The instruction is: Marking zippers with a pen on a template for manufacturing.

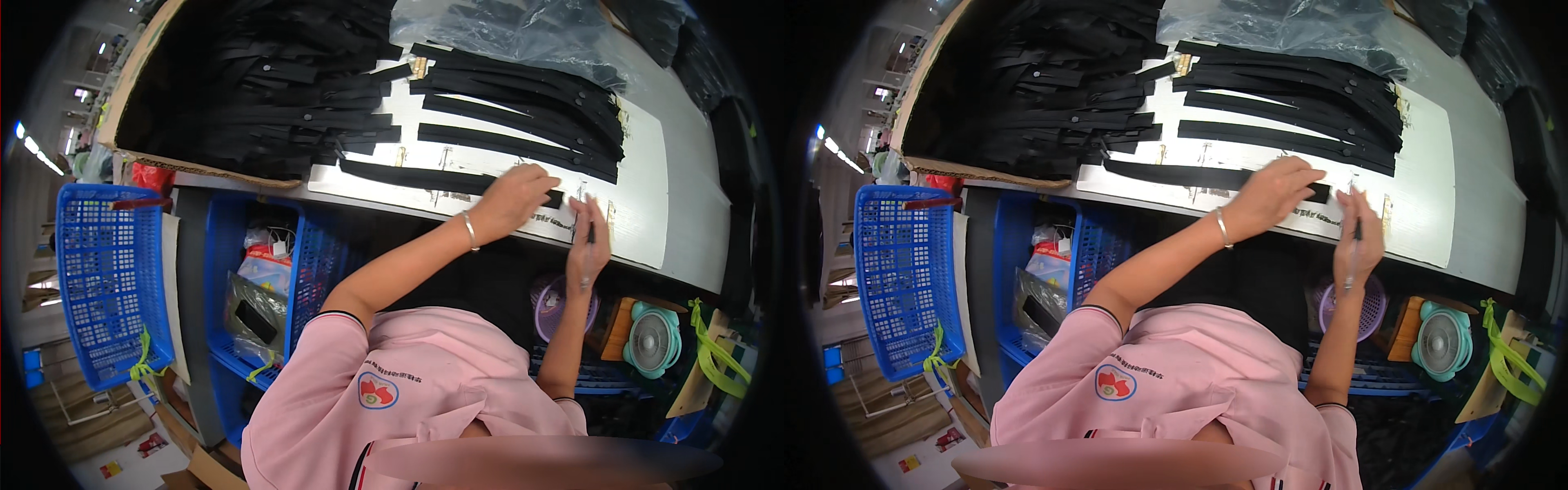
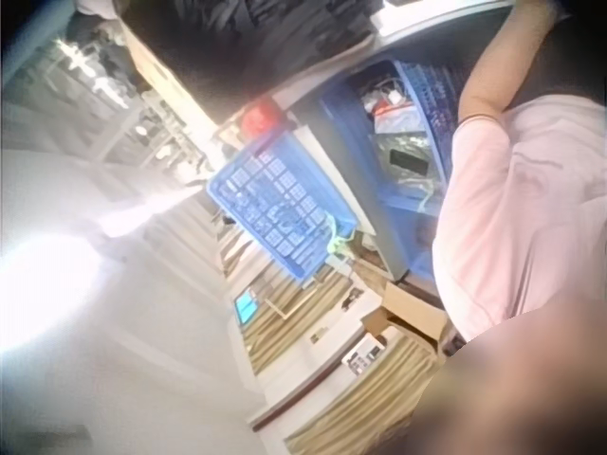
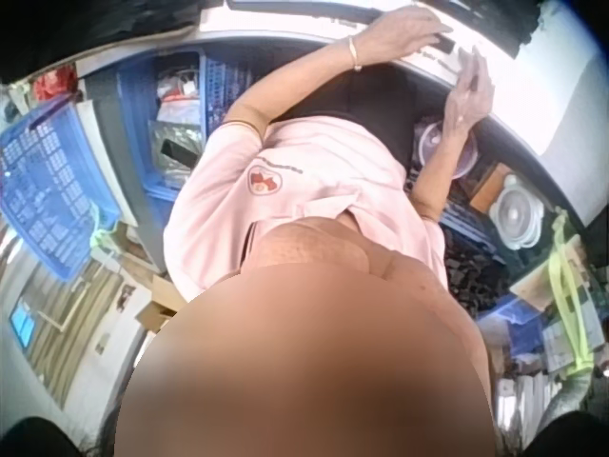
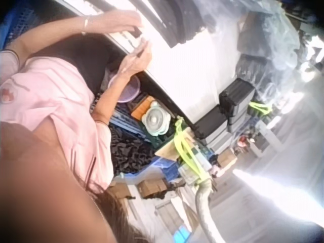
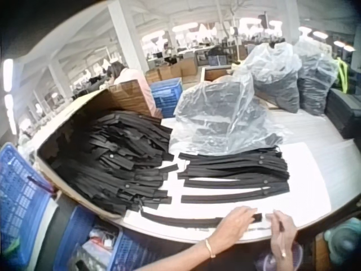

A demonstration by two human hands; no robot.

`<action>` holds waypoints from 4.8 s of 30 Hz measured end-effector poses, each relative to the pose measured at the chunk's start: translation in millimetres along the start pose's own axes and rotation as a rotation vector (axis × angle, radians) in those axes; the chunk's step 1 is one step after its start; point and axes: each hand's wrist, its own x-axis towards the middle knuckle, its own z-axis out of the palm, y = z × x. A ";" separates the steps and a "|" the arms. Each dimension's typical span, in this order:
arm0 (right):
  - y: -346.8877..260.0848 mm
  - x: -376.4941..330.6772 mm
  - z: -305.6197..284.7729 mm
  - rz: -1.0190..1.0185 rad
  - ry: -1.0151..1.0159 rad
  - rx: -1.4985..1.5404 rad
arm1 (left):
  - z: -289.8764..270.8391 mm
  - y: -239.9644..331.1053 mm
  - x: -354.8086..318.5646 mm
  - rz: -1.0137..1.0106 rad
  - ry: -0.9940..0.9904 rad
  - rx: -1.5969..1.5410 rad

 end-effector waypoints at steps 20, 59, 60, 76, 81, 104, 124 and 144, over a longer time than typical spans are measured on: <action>34.6 -30.9 -35.2 -0.242 0.166 -0.556 | -65.1 24.5 -106.0 -0.324 0.076 0.624; -96.4 11.7 135.5 0.108 -0.410 0.357 | -88.8 -1.6 -126.6 -0.293 0.217 0.626; -97.0 12.1 135.5 0.108 -0.412 0.357 | -88.6 -1.9 -126.5 -0.285 0.221 0.630; -94.3 13.0 129.4 -0.012 -0.472 0.347 | -90.3 0.8 -123.1 -0.297 0.182 0.657; -87.3 10.9 122.3 0.003 -0.470 0.409 | -90.1 1.7 -122.4 -0.309 0.171 0.678; -45.6 14.1 64.8 0.183 -0.108 0.219 | -46.3 38.2 -81.5 -0.198 0.047 0.378; -38.3 11.6 61.5 0.062 -0.170 0.301 | -31.9 28.6 -76.8 -0.190 0.077 0.451; 21.5 24.5 -22.3 0.397 -0.031 0.360 | -18.4 39.2 -61.5 -0.217 0.100 0.462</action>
